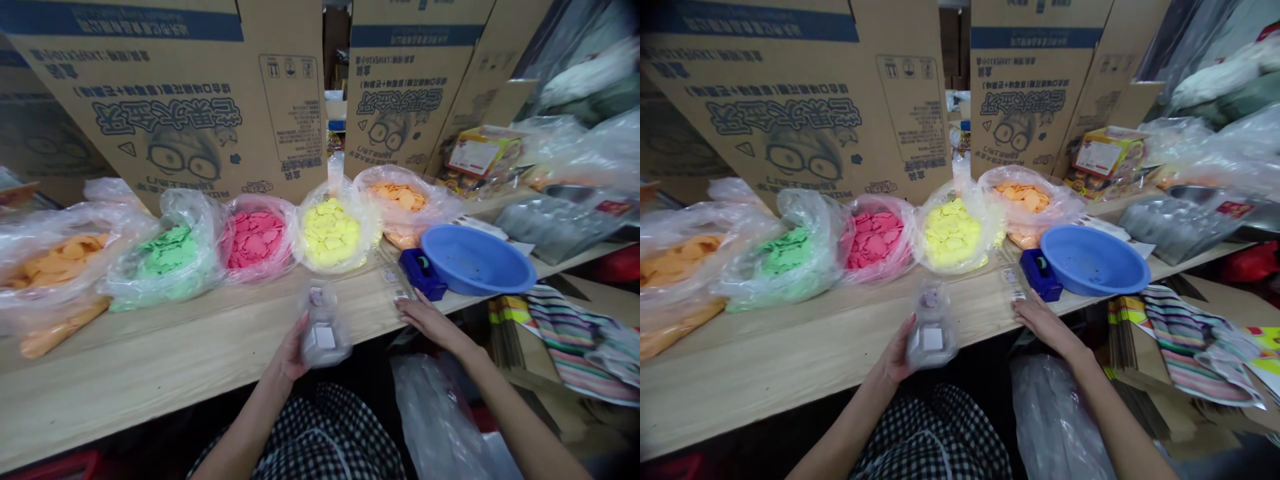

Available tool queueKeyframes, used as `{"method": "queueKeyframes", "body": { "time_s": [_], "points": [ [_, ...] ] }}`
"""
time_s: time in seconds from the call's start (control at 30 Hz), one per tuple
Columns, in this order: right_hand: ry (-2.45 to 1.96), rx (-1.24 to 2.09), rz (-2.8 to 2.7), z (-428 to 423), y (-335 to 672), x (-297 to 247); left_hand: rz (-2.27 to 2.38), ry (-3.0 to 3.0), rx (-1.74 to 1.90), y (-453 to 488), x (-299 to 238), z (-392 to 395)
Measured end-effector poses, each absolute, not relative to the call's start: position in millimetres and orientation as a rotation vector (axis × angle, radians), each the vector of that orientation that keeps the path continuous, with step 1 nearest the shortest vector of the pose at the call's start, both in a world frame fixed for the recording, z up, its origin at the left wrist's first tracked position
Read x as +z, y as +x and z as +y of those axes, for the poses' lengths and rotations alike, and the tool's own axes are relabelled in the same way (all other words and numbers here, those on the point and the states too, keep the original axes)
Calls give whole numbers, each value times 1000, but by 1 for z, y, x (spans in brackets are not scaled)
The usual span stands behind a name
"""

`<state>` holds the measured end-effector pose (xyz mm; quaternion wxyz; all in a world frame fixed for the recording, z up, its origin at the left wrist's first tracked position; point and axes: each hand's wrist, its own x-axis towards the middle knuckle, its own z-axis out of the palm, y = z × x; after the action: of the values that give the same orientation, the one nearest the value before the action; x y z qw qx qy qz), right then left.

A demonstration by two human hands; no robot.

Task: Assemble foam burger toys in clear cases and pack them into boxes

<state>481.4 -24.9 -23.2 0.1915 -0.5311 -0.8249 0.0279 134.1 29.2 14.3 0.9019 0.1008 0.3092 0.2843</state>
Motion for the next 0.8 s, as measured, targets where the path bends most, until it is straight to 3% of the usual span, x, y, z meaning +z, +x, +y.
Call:
{"method": "queueKeyframes", "body": {
  "time_s": [0.17,0.4,0.6,0.8],
  "points": [
    [-1509,9,-2187,-38,444,12,670,224,598,143,11,24],
    [-1104,505,-2097,-52,321,29,661,347,721,157,15,18],
    [-1042,721,-1871,-54,313,14,655,350,726,150,18,14],
    [-1203,429,-1829,-59,326,8,667,284,712,129,20,21]
  ]
}}
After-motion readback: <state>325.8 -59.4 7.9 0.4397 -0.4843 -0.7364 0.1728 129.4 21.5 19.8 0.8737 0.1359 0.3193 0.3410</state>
